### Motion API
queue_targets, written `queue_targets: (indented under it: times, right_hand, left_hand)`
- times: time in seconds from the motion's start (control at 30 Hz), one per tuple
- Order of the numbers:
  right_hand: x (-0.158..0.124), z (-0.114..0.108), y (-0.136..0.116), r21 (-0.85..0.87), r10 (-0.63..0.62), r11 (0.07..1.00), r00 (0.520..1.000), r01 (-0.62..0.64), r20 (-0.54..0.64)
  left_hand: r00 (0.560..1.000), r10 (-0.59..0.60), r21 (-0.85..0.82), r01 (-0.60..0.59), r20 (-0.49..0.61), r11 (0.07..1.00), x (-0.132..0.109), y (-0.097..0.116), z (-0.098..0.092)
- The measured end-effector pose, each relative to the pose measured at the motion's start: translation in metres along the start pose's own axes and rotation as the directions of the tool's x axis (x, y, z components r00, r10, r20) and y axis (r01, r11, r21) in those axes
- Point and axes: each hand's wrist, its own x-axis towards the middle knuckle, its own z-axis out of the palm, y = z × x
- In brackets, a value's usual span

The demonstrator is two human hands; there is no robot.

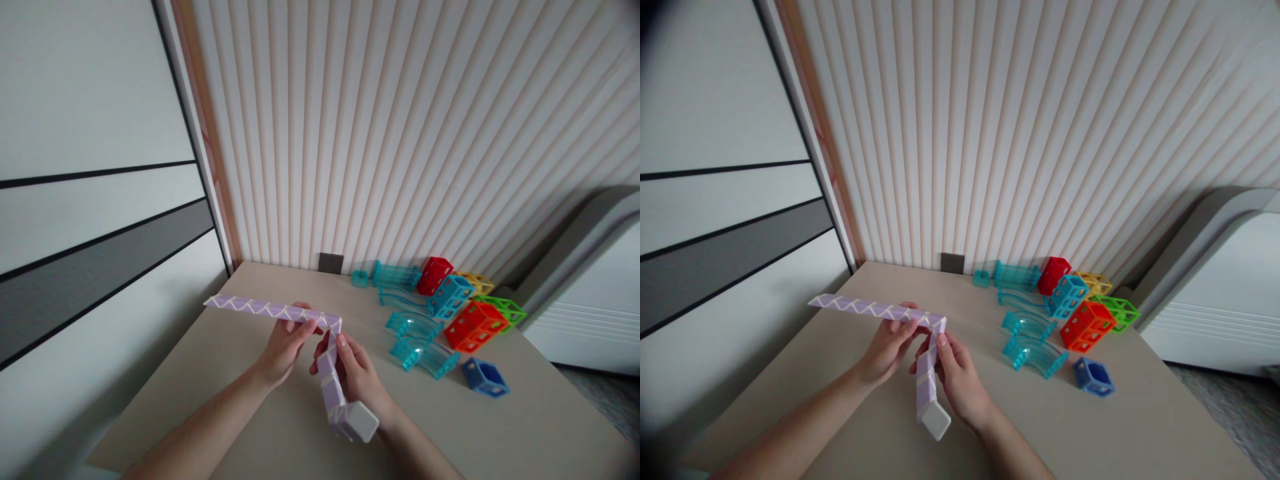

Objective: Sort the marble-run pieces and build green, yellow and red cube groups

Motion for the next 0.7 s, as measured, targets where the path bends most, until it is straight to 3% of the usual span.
queue_targets:
  times: [0.1,0.17,0.43,0.7]
  right_hand:
    - [-0.001,0.006,-0.002,0.103,0.029,0.994,0.996,-0.038,0.086]
    - [-0.001,0.008,-0.001,0.135,0.055,0.988,0.991,-0.072,0.124]
    - [0.000,-0.003,0.003,0.023,0.070,0.997,0.996,-0.072,0.060]
    - [0.004,-0.008,-0.004,-0.011,0.061,0.998,0.996,-0.060,0.066]
  left_hand:
    - [0.984,-0.162,-0.063,0.167,0.075,0.984,-0.002,-0.005,0.000]
    - [0.974,-0.211,-0.061,0.217,0.084,0.974,-0.002,-0.009,0.000]
    - [0.967,-0.119,-0.129,0.151,0.225,0.980,-0.001,-0.009,0.005]
    - [0.967,-0.098,-0.194,0.145,0.235,0.970,0.001,-0.014,-0.001]
